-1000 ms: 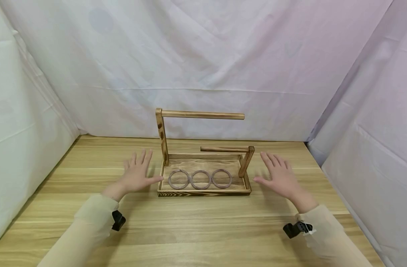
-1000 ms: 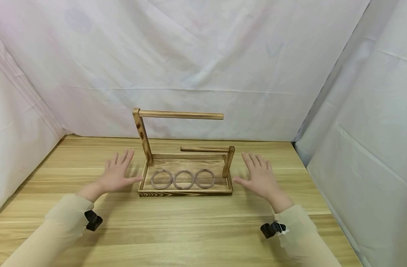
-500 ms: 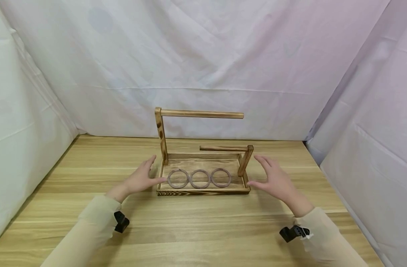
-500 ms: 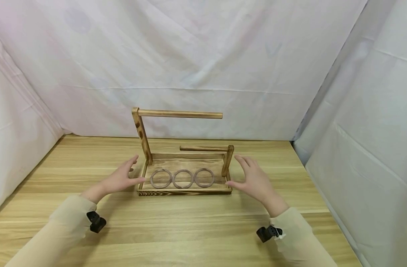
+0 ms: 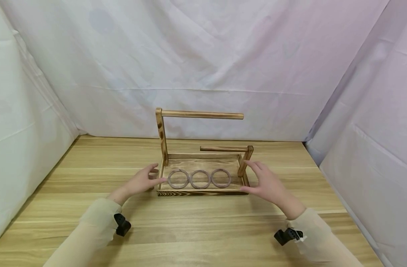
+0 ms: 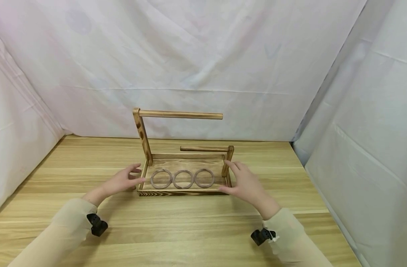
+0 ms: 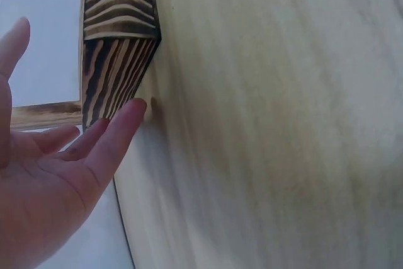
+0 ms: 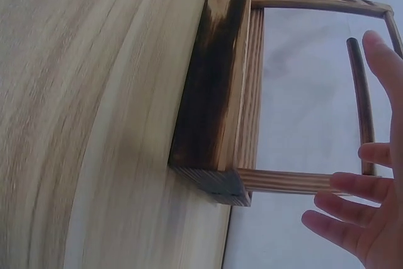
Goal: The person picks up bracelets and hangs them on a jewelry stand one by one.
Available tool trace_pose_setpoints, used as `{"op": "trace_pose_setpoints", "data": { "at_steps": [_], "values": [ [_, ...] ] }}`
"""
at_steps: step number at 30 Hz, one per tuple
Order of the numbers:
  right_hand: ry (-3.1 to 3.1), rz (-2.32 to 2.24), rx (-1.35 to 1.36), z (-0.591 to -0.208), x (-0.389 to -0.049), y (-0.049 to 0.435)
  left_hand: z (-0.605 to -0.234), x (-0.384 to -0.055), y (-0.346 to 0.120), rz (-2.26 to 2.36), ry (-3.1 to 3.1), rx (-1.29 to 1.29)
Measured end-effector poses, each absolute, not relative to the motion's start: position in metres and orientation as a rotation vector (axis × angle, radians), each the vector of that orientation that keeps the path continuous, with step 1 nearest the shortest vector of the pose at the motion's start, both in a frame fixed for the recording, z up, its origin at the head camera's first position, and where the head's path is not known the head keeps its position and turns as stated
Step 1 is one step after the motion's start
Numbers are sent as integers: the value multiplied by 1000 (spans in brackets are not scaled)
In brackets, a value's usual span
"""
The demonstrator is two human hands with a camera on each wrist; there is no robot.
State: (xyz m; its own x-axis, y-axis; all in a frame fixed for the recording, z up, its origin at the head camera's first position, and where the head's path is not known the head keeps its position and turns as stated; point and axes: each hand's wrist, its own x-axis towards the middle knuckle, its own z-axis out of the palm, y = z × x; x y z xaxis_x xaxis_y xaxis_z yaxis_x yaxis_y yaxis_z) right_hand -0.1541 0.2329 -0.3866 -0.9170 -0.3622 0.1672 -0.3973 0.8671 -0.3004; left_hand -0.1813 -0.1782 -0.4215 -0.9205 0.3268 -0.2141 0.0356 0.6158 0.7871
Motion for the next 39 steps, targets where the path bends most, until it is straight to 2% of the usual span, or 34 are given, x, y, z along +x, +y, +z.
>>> {"op": "trace_pose_setpoints", "data": {
  "at_steps": [9,19,39],
  "values": [
    [-2952,533,621,-390,-156,221,-429,-177,-175,1363,2349,225],
    [-2964,564,643,-396,-161,212,-433,-178,-179,1539,2204,288],
    [-3056,616,645,-409,-181,193,-434,-179,-178,1546,2200,251]
  ]
}}
